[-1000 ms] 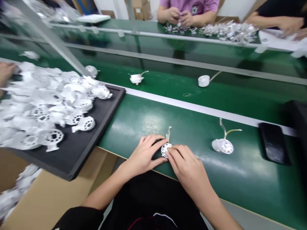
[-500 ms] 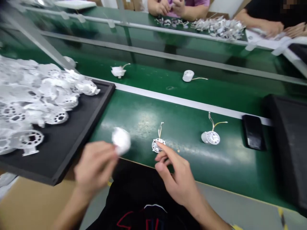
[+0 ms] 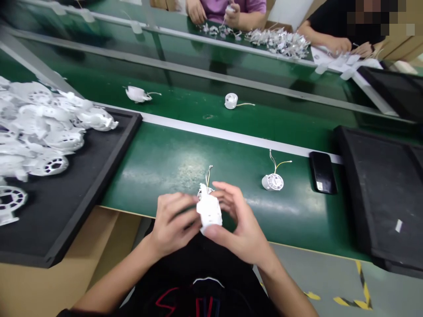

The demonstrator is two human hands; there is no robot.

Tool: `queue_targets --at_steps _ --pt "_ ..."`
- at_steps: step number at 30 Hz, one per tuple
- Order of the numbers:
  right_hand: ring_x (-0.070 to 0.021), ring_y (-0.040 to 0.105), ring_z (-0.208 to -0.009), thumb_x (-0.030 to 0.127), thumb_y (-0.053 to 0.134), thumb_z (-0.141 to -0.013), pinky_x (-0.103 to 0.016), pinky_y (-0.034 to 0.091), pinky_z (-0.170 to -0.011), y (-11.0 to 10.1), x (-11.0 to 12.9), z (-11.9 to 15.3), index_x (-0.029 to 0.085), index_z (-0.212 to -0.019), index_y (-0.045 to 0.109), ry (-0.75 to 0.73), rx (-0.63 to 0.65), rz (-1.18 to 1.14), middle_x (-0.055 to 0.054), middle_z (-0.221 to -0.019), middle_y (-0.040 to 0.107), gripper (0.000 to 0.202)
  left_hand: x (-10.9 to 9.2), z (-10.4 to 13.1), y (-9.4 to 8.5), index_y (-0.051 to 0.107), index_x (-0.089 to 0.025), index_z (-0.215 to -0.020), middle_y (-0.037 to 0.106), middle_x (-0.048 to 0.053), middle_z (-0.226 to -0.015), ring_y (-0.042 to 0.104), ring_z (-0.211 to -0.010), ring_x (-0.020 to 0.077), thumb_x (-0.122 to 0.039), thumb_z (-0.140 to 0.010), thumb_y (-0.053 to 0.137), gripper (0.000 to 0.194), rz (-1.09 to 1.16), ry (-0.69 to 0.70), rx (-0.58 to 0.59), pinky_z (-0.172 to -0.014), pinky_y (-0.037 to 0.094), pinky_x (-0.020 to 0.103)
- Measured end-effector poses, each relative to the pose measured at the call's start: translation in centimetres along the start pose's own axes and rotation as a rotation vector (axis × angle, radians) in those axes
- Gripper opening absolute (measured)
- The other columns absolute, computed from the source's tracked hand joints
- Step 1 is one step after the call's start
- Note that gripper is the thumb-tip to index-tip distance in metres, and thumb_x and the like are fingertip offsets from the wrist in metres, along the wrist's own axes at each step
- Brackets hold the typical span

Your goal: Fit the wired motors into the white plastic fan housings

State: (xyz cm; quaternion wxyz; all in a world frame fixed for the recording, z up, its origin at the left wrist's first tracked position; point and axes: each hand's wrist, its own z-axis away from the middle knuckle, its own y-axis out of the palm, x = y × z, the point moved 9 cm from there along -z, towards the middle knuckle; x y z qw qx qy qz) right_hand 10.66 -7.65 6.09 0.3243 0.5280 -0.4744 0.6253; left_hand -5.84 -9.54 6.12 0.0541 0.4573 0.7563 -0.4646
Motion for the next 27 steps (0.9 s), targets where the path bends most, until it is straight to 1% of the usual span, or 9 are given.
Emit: queue_targets --at_steps 2,4,7,11,17,22,23,25,27 --pt "-0.0282 0.069 -0.111 0.055 0.083 -0.083 -0.044 0.061 -0.096 -0.7 0.3 -1.4 0.031 -0.138 0.054 -0.038 -0.135 0.205 -0.009 -0.126 0.066 0.066 2.1 -0.4 1.1 0.036 -0.032 -0.155 0.061 0.013 -0.142 0.057 -0.126 0.0339 -0.036 -0.086 0.079 0.082 0.03 -0.161 0.058 -0.1 0.044 0.05" --pt "-0.0279 0.067 -0.107 0.05 0.088 -0.079 -0.044 0.06 -0.094 -0.3 0.3 -2.6 0.028 -0.125 0.06 -0.068 -0.161 0.398 -0.008 -0.119 0.065 0.058 3.8 -0.4 2.8 0.021 -0.027 -0.163 0.059 0.015 -0.143 0.052 -0.127 0.0356 -0.037 -0.083 0.08 0.1 0.054 -0.27 0.178 -0.102 0.043 0.052" --pt "-0.0288 0.065 -0.108 0.047 0.084 -0.085 -0.046 0.059 -0.093 0.9 -0.5 -3.5 0.027 -0.124 0.061 -0.087 -0.102 0.543 -0.009 -0.116 0.064 0.05 5.1 -0.1 4.8 0.004 -0.027 -0.167 0.062 0.012 -0.138 0.05 -0.125 0.0338 -0.028 -0.087 0.077 0.108 0.061 -0.34 0.317 -0.103 0.041 0.05" --pt "-0.0286 0.063 -0.108 0.046 0.081 -0.088 -0.047 0.059 -0.092 1.5 -1.7 -3.2 0.025 -0.126 0.061 -0.054 -0.055 0.621 -0.009 -0.117 0.063 0.047 5.2 0.1 5.2 -0.001 -0.029 -0.168 0.063 0.01 -0.138 0.05 -0.127 0.0329 -0.025 -0.089 0.076 0.11 0.035 -0.343 0.334 -0.106 0.038 0.048" --pt "-0.0279 0.064 -0.111 0.045 0.081 -0.088 -0.044 0.057 -0.094 1.4 -2.3 -3.1 0.026 -0.128 0.061 -0.057 -0.086 0.576 -0.009 -0.12 0.064 0.049 4.9 0.0 5.2 -0.001 -0.028 -0.169 0.064 0.012 -0.137 0.053 -0.126 0.0331 -0.028 -0.092 0.075 0.108 0.012 -0.309 0.329 -0.104 0.038 0.048" --pt "-0.0269 0.064 -0.108 0.05 0.081 -0.088 -0.043 0.056 -0.091 1.5 -3.2 -3.7 0.026 -0.126 0.063 -0.04 -0.061 0.583 -0.007 -0.116 0.068 0.048 5.1 0.2 5.5 0.002 -0.026 -0.169 0.065 0.012 -0.136 0.054 -0.125 0.033 -0.027 -0.09 0.075 0.108 0.023 -0.316 0.331 -0.104 0.04 0.049" --pt "-0.027 0.063 -0.107 0.051 0.08 -0.088 -0.043 0.055 -0.09 1.6 -3.3 -3.8 0.026 -0.124 0.063 -0.05 -0.052 0.6 -0.007 -0.115 0.069 0.047 5.1 0.1 5.3 0.006 -0.025 -0.169 0.065 0.012 -0.137 0.053 -0.126 0.0332 -0.025 -0.089 0.075 0.106 0.034 -0.318 0.332 -0.105 0.04 0.05" --pt "-0.0272 0.063 -0.105 0.053 0.078 -0.089 -0.043 0.054 -0.089 1.7 -3.4 -4.0 0.025 -0.121 0.064 -0.075 -0.035 0.642 -0.006 -0.112 0.071 0.045 5.2 -0.2 4.9 0.022 -0.024 -0.166 0.063 0.012 -0.139 0.052 -0.129 0.0339 -0.022 -0.085 0.075 0.097 0.09 -0.315 0.353 -0.107 0.041 0.051" --pt "-0.0273 0.063 -0.103 0.054 0.077 -0.09 -0.044 0.054 -0.088 1.9 -3.4 -4.0 0.024 -0.121 0.064 -0.093 -0.032 0.67 -0.007 -0.111 0.071 0.044 5.3 -0.7 4.4 0.045 -0.026 -0.156 0.063 0.01 -0.14 0.052 -0.132 0.0326 -0.021 -0.086 0.071 0.075 0.216 -0.333 0.393 -0.11 0.042 0.051"
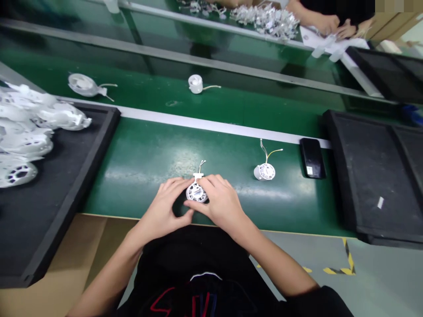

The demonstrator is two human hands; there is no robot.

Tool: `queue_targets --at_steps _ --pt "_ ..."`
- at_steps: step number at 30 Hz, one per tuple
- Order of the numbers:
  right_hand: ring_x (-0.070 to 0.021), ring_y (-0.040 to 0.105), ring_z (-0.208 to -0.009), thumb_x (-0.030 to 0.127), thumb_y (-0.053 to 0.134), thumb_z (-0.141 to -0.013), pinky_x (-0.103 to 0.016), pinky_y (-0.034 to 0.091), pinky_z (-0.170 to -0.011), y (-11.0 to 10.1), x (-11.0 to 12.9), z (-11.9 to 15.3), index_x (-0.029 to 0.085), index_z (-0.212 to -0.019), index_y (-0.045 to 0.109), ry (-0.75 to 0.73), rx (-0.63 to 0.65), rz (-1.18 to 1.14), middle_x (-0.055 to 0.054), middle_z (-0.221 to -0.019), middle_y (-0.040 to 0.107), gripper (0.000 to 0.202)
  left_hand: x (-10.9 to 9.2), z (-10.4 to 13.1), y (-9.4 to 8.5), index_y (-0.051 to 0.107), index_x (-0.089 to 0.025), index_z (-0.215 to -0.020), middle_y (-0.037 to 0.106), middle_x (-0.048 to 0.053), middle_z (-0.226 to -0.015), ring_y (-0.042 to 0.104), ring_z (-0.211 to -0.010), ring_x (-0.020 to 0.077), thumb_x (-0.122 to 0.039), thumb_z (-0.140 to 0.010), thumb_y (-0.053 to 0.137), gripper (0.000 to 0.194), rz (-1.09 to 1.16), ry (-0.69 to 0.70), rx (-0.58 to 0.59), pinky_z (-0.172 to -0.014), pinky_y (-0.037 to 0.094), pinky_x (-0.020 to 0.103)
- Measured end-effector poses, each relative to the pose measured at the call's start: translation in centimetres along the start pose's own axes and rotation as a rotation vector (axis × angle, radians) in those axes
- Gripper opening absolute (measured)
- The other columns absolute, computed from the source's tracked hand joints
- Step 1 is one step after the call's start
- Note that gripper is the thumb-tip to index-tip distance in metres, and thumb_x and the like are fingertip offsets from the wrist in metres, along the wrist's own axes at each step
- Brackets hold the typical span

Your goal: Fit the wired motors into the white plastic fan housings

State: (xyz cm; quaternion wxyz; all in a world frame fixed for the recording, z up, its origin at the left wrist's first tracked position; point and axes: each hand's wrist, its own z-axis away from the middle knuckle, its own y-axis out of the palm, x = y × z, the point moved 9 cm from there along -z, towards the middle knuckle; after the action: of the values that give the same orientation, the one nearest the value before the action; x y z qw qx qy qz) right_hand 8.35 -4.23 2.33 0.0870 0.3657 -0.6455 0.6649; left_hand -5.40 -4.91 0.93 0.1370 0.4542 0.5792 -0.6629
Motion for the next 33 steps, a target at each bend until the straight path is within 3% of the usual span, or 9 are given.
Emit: queue_targets --at_steps 4,10,13,17,22,24,27,30,33 --pt "-0.0258 0.064 -0.103 0.052 0.077 -0.091 -0.043 0.056 -0.089 -1.0 1.0 0.3 0.022 -0.12 0.064 -0.067 -0.118 -0.032 -0.007 -0.111 0.072 0.044 0.8 -1.4 -1.7 0.07 -0.027 -0.125 0.073 0.006 -0.121 0.065 -0.116 0.0271 -0.038 -0.101 0.06 0.028 0.238 -0.194 0.024 -0.104 0.051 0.048" --pt "-0.0278 0.062 -0.116 0.046 0.079 -0.091 -0.046 0.056 -0.098 -6.7 0.2 2.8 0.024 -0.133 0.059 -0.086 -0.487 0.029 -0.011 -0.123 0.068 0.051 -3.3 -7.4 2.1 0.065 -0.022 -0.129 0.075 0.008 -0.123 0.073 -0.108 0.0239 -0.046 -0.1 0.063 0.037 0.636 -0.129 0.311 -0.093 0.058 0.037" --pt "-0.0333 0.054 -0.132 0.044 0.071 -0.097 -0.057 0.047 -0.112 -9.5 -3.6 4.4 0.025 -0.144 0.056 0.064 -0.551 0.21 -0.014 -0.14 0.061 0.053 -4.3 -14.7 2.9 0.064 -0.018 -0.127 0.076 0.01 -0.12 0.073 -0.105 0.0216 -0.038 -0.104 0.059 0.031 0.279 0.029 0.203 -0.09 0.057 0.032" --pt "-0.0331 0.057 -0.128 0.043 0.056 -0.104 -0.058 0.049 -0.109 -11.3 -10.8 7.0 0.027 -0.137 0.065 0.286 -0.591 0.209 -0.014 -0.136 0.061 0.038 -4.6 -25.2 1.0 0.057 -0.011 -0.133 0.066 0.021 -0.132 0.063 -0.121 0.0306 -0.027 -0.104 0.052 0.033 -0.192 0.101 -0.092 -0.102 0.048 0.044" --pt "-0.0287 0.061 -0.125 0.051 0.054 -0.103 -0.049 0.056 -0.102 -9.8 -15.1 8.4 0.03 -0.126 0.07 0.326 -0.563 0.001 -0.01 -0.137 0.062 0.035 -5.5 -31.2 -0.2 0.067 -0.016 -0.118 0.066 0.017 -0.128 0.054 -0.13 0.0321 -0.024 -0.095 0.066 0.025 -0.429 0.241 -0.12 -0.115 0.034 0.047" --pt "-0.0283 0.061 -0.126 0.053 0.055 -0.103 -0.048 0.056 -0.102 -9.4 -15.5 8.6 0.031 -0.126 0.071 0.34 -0.561 -0.025 -0.009 -0.137 0.062 0.036 -4.7 -32.0 -2.0 0.068 -0.017 -0.119 0.066 0.015 -0.131 0.053 -0.132 0.0307 -0.029 -0.098 0.065 0.025 -0.475 0.255 -0.132 -0.117 0.033 0.047" --pt "-0.0278 0.064 -0.122 0.053 0.057 -0.102 -0.046 0.058 -0.1 -9.5 -15.2 8.1 0.031 -0.124 0.072 0.333 -0.559 -0.027 -0.009 -0.133 0.064 0.035 -1.4 -32.2 -7.7 0.066 -0.014 -0.126 0.061 0.017 -0.139 0.053 -0.133 0.0316 -0.032 -0.102 0.06 0.03 -0.505 0.168 -0.22 -0.116 0.039 0.052" --pt "-0.0278 0.069 -0.116 0.051 0.058 -0.102 -0.044 0.06 -0.095 -10.0 -14.3 6.7 0.031 -0.121 0.073 0.281 -0.566 0.024 -0.009 -0.126 0.066 0.032 2.4 -30.5 -14.1 0.062 -0.015 -0.133 0.061 0.013 -0.137 0.063 -0.121 0.0277 -0.038 -0.101 0.065 0.04 -0.477 0.055 -0.29 -0.103 0.054 0.051" --pt "-0.0266 0.072 -0.106 0.049 0.057 -0.103 -0.04 0.063 -0.081 -10.6 -13.3 5.2 0.031 -0.119 0.072 0.243 -0.55 0.103 -0.007 -0.12 0.068 0.029 4.3 -28.3 -18.2 0.061 -0.016 -0.134 0.063 0.012 -0.134 0.067 -0.113 0.0244 -0.039 -0.102 0.065 0.04 -0.38 0.0 -0.349 -0.097 0.059 0.046"
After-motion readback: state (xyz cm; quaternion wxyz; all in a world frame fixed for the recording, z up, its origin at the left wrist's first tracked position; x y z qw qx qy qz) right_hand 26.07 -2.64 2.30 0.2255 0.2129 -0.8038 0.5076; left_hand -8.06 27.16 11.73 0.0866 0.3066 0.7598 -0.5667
